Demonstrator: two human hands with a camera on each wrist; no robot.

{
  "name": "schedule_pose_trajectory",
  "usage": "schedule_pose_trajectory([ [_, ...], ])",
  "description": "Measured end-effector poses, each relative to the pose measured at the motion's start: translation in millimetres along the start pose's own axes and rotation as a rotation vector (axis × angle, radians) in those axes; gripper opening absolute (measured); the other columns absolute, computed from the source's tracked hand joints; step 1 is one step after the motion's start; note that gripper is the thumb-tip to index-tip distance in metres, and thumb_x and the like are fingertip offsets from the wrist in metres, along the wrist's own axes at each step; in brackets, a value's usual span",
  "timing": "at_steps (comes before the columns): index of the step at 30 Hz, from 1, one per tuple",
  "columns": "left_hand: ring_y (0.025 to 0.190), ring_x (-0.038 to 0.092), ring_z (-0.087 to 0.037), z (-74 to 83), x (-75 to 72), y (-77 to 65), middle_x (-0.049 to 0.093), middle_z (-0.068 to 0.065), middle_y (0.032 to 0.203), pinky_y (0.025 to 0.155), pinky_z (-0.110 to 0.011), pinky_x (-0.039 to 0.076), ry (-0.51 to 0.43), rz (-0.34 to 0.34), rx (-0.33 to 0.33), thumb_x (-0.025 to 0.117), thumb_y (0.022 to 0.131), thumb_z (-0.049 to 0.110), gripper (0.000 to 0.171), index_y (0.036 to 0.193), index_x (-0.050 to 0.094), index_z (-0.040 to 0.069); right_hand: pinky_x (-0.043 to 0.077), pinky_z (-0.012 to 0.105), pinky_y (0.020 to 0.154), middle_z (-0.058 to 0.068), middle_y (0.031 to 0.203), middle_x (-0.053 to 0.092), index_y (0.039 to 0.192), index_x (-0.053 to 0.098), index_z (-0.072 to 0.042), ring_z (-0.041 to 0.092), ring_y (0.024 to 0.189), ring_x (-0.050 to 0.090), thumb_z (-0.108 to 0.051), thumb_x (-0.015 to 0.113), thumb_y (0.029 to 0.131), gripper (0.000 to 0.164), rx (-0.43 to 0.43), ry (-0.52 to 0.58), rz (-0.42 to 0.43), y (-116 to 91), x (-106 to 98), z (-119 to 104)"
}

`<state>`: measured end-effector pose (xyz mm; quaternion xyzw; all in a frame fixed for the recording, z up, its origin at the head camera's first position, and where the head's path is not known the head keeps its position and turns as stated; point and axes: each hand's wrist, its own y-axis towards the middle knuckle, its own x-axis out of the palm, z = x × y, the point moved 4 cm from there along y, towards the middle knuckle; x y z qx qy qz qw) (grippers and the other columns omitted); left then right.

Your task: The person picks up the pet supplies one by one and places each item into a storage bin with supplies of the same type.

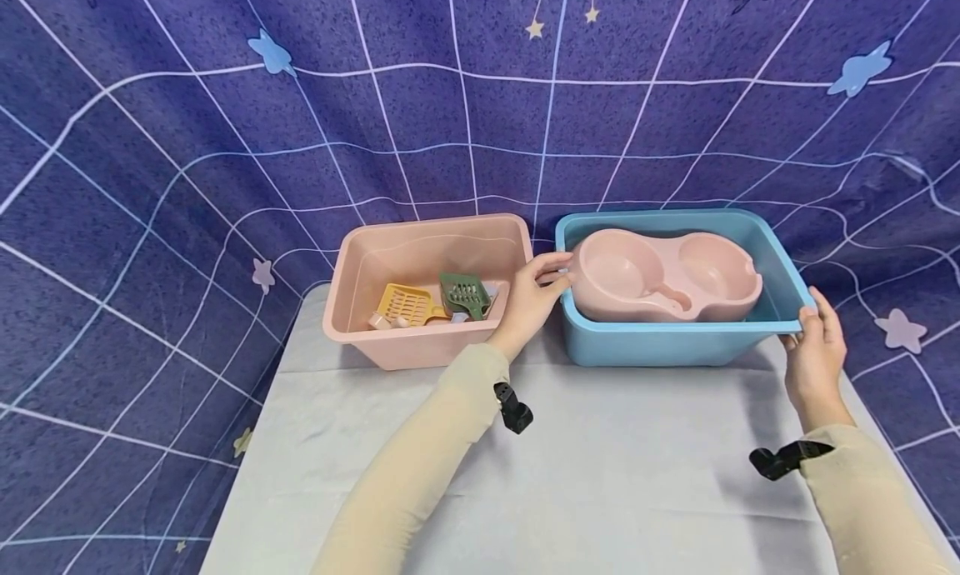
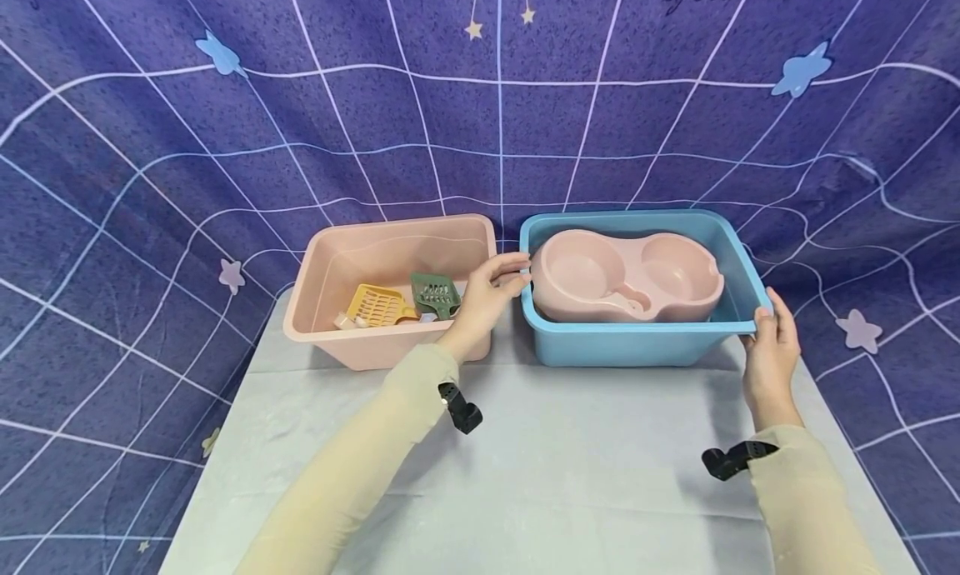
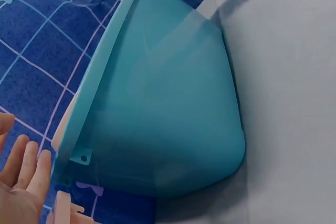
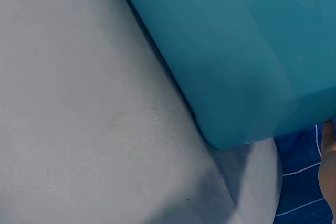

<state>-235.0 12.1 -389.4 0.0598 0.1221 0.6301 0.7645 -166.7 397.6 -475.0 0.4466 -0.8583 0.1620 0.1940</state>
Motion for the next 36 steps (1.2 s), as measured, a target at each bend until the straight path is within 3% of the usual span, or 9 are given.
schedule_pose_trajectory([
  [5,0.112,0.062,-0.031,-0.9,-3.5,-7.2,0.064,-0.017,0.126,0.094,-0.031,0.049,-0.007,-0.002,-0.024,0.064,0.094,0.003,0.032,0.126,0.063,-0.003,0.045,0.016,0.09,0.002,0.147,0.04,0.147,0.047,-0.02,0.016,0.129,0.043,-0.016,0.049,0.104,0.044,0.007,0.008,-0.002,1.2,0.9,1.1],
  [14,0.113,0.061,-0.027,-5.0,-12.2,-24.7,0.063,-0.017,0.127,0.091,-0.027,0.05,-0.055,-0.035,-0.07,0.063,0.096,0.006,0.032,0.127,0.062,-0.002,0.036,0.02,0.105,0.004,0.151,0.036,0.15,0.044,-0.022,0.013,0.134,0.04,-0.022,0.048,0.105,0.045,0.005,-0.08,-0.01,0.2,0.4,-0.4],
  [17,0.114,0.061,-0.03,-5.5,-14.9,-29.3,0.063,-0.019,0.127,0.086,-0.027,0.052,-0.083,-0.041,-0.078,0.062,0.096,0.005,0.032,0.127,0.062,-0.005,0.039,0.018,0.101,0.006,0.152,0.036,0.15,0.043,-0.022,0.013,0.133,0.042,-0.023,0.047,0.105,0.045,-0.011,-0.12,-0.009,0.2,-0.2,-0.8],
  [23,0.117,0.058,-0.04,-4.3,-22.5,-37.0,0.061,-0.025,0.127,0.085,-0.028,0.053,-0.092,-0.067,-0.067,0.059,0.096,-0.001,0.031,0.125,0.059,-0.011,0.048,0.011,0.08,0.008,0.153,0.037,0.149,0.044,-0.021,0.015,0.132,0.043,-0.025,0.043,0.106,0.043,-0.046,-0.2,0.006,1.1,0.8,-0.2],
  [27,0.115,0.06,-0.033,-6.0,-28.3,-44.8,0.063,-0.022,0.126,0.09,-0.034,0.053,-0.096,-0.058,-0.075,0.06,0.097,0.002,0.029,0.125,0.062,-0.008,0.05,0.012,0.076,0.007,0.156,0.033,0.152,0.04,-0.019,0.015,0.136,0.038,-0.026,0.044,0.106,0.047,-0.029,-0.131,-0.034,0.7,2.3,0.8],
  [31,0.111,0.062,-0.024,-7.9,-32.4,-53.3,0.065,-0.017,0.122,0.091,-0.04,0.052,-0.102,-0.057,-0.075,0.062,0.097,0.005,0.029,0.124,0.064,-0.003,0.052,0.016,0.075,0.007,0.158,0.028,0.155,0.031,-0.017,0.016,0.14,0.031,-0.027,0.049,0.103,0.056,0.007,0.033,-0.091,-1.6,1.5,1.0],
  [34,0.109,0.063,-0.021,-8.7,-35.8,-59.6,0.066,-0.016,0.121,0.088,-0.035,0.053,-0.106,-0.051,-0.074,0.061,0.097,0.005,0.027,0.123,0.064,-0.002,0.054,0.02,0.076,0.008,0.153,0.034,0.155,0.03,-0.015,0.018,0.14,0.031,-0.026,0.054,0.101,0.059,0.021,0.139,-0.122,-4.3,-0.6,2.4],
  [36,0.103,0.063,-0.017,-10.2,-38.3,-63.8,0.066,-0.016,0.121,0.082,-0.028,0.053,-0.118,-0.048,-0.084,0.061,0.097,0.004,0.027,0.122,0.065,-0.002,0.054,0.023,0.078,0.007,0.145,0.047,0.15,0.037,-0.012,0.018,0.134,0.04,-0.023,0.055,0.101,0.053,0.01,0.191,-0.154,-7.1,-1.7,3.2],
])
